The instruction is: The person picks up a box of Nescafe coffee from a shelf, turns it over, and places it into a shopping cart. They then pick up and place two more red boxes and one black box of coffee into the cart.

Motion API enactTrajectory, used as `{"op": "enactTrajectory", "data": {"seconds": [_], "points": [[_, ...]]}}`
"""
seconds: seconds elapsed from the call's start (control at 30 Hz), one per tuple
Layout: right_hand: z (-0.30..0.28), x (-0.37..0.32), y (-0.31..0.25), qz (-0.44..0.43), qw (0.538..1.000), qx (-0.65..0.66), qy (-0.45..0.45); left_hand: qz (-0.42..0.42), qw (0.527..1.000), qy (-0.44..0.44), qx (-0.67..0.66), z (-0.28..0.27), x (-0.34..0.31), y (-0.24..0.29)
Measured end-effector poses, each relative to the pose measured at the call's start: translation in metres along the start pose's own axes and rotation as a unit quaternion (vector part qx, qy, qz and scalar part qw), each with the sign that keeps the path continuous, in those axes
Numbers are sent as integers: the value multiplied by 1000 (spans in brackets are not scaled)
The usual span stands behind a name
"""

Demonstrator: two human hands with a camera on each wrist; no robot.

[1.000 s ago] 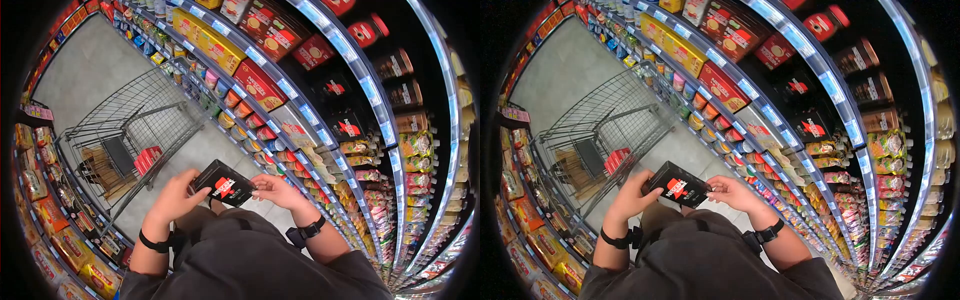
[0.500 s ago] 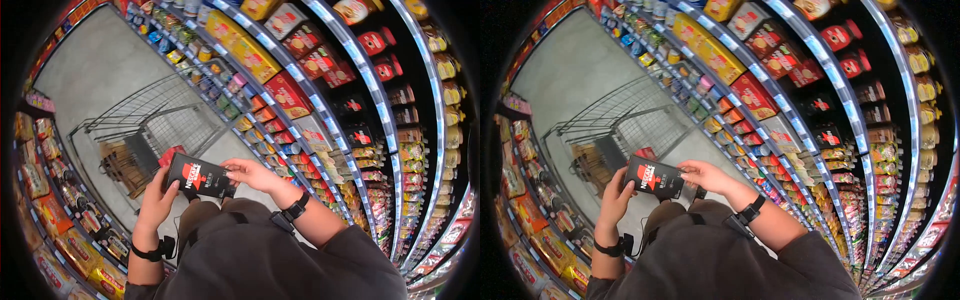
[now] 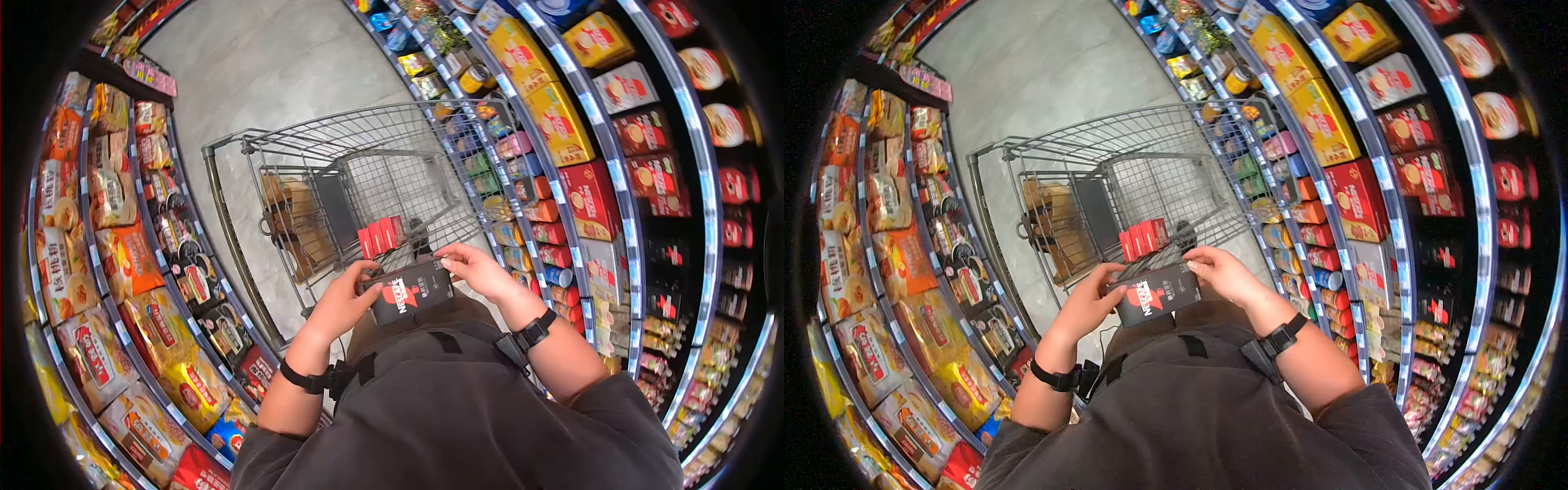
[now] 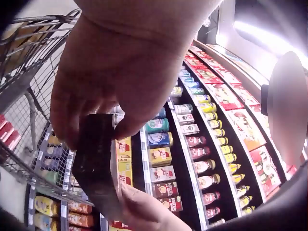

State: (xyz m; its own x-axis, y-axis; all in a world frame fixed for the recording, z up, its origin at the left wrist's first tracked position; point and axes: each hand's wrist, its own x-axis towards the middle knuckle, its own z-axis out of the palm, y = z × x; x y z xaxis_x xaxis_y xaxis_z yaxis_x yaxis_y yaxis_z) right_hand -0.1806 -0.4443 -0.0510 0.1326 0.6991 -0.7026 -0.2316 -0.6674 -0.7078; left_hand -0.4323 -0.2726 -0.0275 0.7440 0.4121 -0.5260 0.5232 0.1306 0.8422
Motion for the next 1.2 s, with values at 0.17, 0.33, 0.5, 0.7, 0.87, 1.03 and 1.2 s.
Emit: {"op": "enactTrajectory", "data": {"seconds": [0.17, 0.33, 0.5, 0.7, 0.87, 1.03, 1.2], "points": [[-20, 88, 41, 26, 997, 62, 30, 10, 996, 75, 52, 8, 54, -9], [-34, 184, 107, 54, 995, 55, 55, -6, 981, 129, 148, 41, 148, -59], [-53, 234, 129, 242, 969, -45, 19, -44, 964, 99, 242, 78, 225, -100], [-37, 286, 196, 168, 981, -92, -18, -141, 953, 36, 265, 104, 286, -135], [-27, 284, 164, 212, 975, -40, -46, -156, 939, -3, 307, 101, 310, -168], [-29, 292, 173, 155, 981, -109, -48, -237, 902, -49, 358, 92, 316, -141], [-70, 272, 144, 208, 978, 8, -16, -122, 937, -17, 327, 79, 294, -149]]}}
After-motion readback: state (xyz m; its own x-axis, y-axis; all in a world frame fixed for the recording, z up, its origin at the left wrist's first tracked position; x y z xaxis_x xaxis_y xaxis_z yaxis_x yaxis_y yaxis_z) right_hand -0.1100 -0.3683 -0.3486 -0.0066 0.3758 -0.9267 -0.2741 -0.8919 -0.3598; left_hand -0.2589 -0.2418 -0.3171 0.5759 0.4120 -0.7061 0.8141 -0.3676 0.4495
